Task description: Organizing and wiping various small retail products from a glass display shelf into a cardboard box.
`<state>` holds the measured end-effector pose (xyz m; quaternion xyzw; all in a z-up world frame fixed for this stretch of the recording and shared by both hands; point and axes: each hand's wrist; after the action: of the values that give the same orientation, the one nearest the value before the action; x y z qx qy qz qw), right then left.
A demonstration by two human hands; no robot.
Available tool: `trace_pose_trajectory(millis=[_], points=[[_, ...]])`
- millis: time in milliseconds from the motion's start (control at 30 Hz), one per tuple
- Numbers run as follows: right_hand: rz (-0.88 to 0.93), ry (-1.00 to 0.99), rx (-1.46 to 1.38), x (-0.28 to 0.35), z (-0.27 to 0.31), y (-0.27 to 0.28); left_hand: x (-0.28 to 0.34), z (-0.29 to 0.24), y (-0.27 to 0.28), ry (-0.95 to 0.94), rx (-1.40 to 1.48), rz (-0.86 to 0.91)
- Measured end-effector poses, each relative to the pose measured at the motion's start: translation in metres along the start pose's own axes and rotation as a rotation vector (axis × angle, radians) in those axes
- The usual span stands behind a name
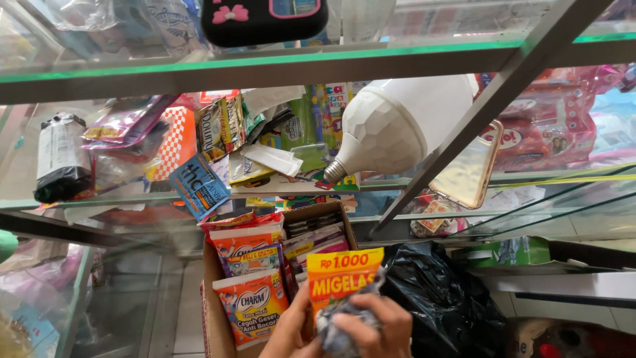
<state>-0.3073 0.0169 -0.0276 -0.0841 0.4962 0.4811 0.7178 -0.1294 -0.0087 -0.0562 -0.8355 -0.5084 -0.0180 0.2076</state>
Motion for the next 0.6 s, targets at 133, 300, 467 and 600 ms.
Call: trace_pose_trajectory(millis=[133, 300, 467, 600], points=[[0.218, -0.01, 0.175, -0.026, -0.001, 0.017, 0.006, -0.002, -0.006, 0.114, -0.035, -0.04], [0.197, -0.216, 0.08, -0.043, -0.007, 0.023, 0.003, -0.018, -0.017, 0.17, -0.087, -0.011], [0.246, 0.055, 0.154, -0.008, -0.004, 0.004, -0.007, 0.109, 0.04, 0.305, 0.53, -0.019], [0.27, -0.059, 0.135, -0.034, -0.013, 0.02, 0.01, 0.037, 0.008, 0.09, -0.223, -0.057]])
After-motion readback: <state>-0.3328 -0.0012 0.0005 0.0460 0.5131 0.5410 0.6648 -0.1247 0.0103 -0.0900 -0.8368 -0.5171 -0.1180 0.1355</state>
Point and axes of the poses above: each hand's wrist, its own x-axis away from the middle knuckle, its own y-axis out of the back of the hand, z = x × y, and after that the axes turned 7 degrees about y, right-handed
